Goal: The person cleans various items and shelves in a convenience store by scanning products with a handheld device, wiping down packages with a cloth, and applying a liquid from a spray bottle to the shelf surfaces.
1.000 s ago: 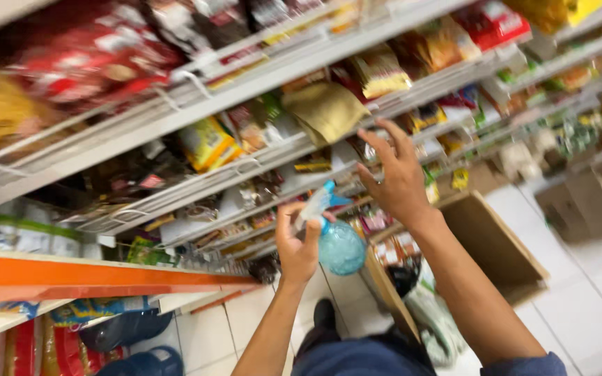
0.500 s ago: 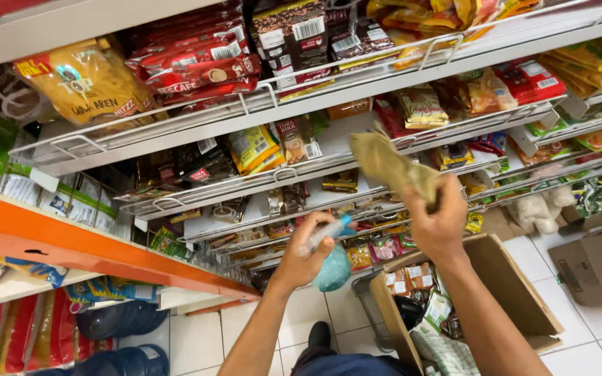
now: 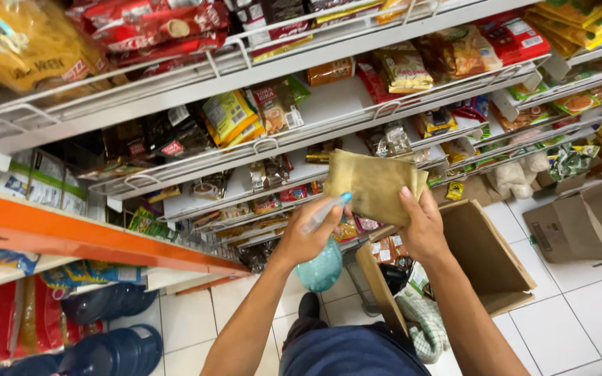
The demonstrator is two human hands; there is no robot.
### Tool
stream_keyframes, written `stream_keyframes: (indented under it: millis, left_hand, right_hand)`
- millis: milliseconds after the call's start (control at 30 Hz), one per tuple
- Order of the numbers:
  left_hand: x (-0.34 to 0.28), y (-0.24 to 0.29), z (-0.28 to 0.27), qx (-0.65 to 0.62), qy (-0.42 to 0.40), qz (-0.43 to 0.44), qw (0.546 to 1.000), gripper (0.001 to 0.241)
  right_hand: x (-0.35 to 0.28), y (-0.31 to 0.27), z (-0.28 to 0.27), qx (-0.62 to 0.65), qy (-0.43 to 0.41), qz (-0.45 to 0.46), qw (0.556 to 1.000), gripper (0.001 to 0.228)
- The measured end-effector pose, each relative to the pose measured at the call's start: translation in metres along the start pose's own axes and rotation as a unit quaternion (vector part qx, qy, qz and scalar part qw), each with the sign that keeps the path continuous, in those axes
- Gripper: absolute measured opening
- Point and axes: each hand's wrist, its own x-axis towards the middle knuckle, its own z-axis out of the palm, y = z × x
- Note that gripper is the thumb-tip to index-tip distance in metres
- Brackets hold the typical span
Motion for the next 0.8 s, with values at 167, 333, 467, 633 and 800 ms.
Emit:
stream_keyframes:
  millis: [167,333,467,633,800]
  left_hand:
    - [-0.009,0.017,-0.005,0.098,0.034,0.048,0.993,0.04]
    - [-0.027,0.024,-0.014,0.122,0.042,0.079,0.989,0.04]
    - [-0.044,0.026,-0.022,0.132,0.08,0.085,0.984,0.041]
    - [-0.065,0.035,-0.05,0.139,0.077,0.119,0.98,0.049]
    - [-0.082,0.045,-0.076,0.144,0.122,0.207,0.96,0.055]
  right_hand:
    - [-0.007,-0.003,0.016,0.033,-0.017,0.058,0.998,0.042]
    - [-0.003,0.003,0.032,-0.073,-0.076,0.004,0.994,0.058]
    - [0.005,0.01,0.039,-0.153,-0.067,0.028,0.986,0.048]
    - [0.019,0.026,0.061,-0.023,-0.05,-0.013,0.998,0.028]
    - [0.008,0.01,0.145,0.055,-0.035,0.106,0.992,0.033]
